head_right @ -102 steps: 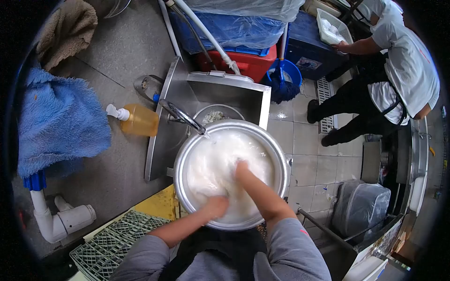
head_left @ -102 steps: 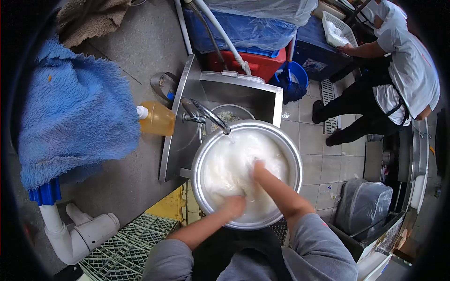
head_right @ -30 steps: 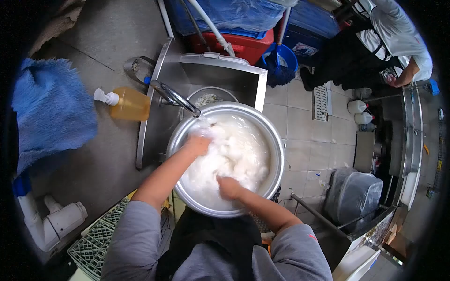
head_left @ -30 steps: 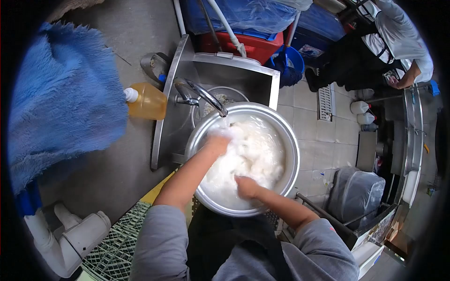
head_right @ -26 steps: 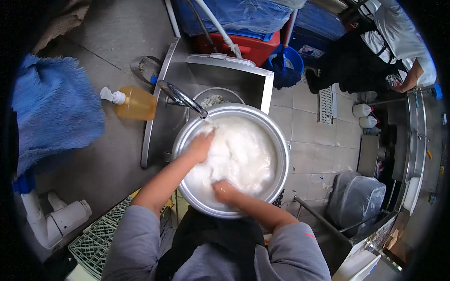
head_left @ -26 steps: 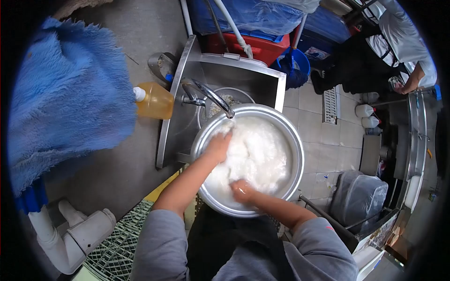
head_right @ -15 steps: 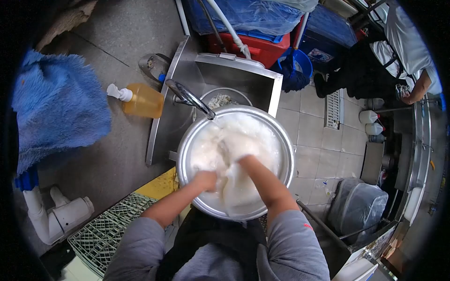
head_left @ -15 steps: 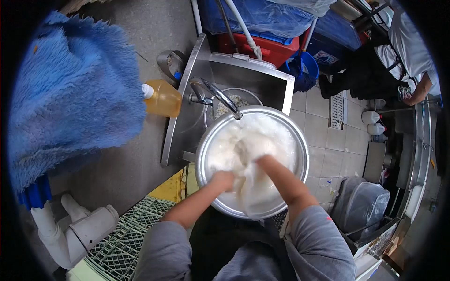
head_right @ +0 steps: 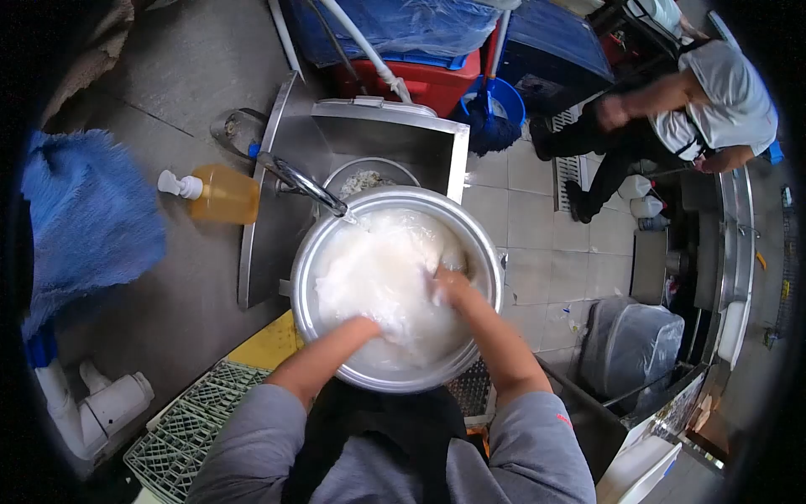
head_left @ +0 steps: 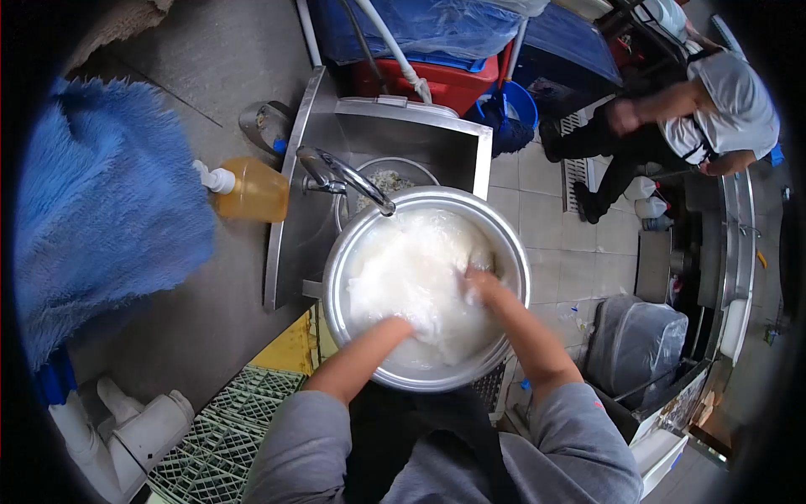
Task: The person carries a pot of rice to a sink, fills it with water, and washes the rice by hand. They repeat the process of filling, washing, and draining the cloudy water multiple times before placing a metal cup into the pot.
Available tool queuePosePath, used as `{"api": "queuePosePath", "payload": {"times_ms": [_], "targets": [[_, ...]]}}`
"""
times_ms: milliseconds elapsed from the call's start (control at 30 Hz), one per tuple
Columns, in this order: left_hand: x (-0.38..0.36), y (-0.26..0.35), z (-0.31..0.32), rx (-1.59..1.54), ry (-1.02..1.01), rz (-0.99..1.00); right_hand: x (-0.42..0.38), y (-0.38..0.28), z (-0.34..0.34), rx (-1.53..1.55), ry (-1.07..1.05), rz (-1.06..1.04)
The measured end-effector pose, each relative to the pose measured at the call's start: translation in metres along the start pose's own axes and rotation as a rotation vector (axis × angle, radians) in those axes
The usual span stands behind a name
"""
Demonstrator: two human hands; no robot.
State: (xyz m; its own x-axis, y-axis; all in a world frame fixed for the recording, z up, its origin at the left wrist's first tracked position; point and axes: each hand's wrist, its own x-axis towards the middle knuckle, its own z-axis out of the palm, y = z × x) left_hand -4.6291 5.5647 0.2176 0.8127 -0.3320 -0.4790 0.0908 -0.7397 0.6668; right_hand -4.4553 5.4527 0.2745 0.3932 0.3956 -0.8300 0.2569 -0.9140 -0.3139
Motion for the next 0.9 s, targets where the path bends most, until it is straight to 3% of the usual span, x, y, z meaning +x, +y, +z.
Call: {"api": "queuePosePath", "payload": {"times_ms": [67, 167, 200, 300, 333, 400, 433, 533, 567, 633, 767, 900], "targets": [[0.006, -0.020, -0.020, 0.032, 0.024, -0.124, -0.005, 0.012, 0.028, -0.187, -0.023, -0.137], [0.020, -0.046, -0.050, 0.086, 0.088, -0.266, -0.015, 0.008, 0.068, -0.311, -0.303, -0.207], [0.023, -0.054, -0.057, 0.095, 0.113, -0.304, -0.030, 0.012, 0.086, -0.207, -0.079, -0.405], [0.033, -0.087, -0.044, 0.098, 0.352, -0.422, -0.019, -0.005, 0.113, -0.628, -0.338, -0.707], [0.033, -0.097, -0.033, 0.096, 0.455, -0.462, -0.025, -0.011, 0.125, -0.373, -0.183, -0.614], [0.003, -0.047, -0.111, 0.144, 0.102, -0.469, -0.044, -0.024, 0.146, 0.131, 0.113, -0.412], [-0.011, -0.028, -0.137, 0.164, -0.075, -0.473, -0.046, -0.035, 0.142, -0.054, -0.020, -0.444], [-0.024, -0.048, -0.099, 0.113, 0.217, -0.519, -0.034, -0.044, 0.153, -0.470, -0.272, -0.665], [-0.023, -0.058, -0.083, 0.104, 0.199, -0.552, -0.025, -0.039, 0.159, -0.500, -0.277, -0.701], [-0.023, -0.073, -0.055, 0.085, 0.167, -0.613, -0.010, -0.034, 0.150, -0.415, -0.160, -0.719], [-0.050, -0.021, -0.071, 0.229, -0.228, -0.568, 0.004, -0.055, 0.076, -0.301, 0.236, -0.792], [-0.052, 0.008, -0.051, -0.001, -0.322, -0.704, 0.022, -0.085, 0.016, -0.349, 0.586, -0.826]]}}
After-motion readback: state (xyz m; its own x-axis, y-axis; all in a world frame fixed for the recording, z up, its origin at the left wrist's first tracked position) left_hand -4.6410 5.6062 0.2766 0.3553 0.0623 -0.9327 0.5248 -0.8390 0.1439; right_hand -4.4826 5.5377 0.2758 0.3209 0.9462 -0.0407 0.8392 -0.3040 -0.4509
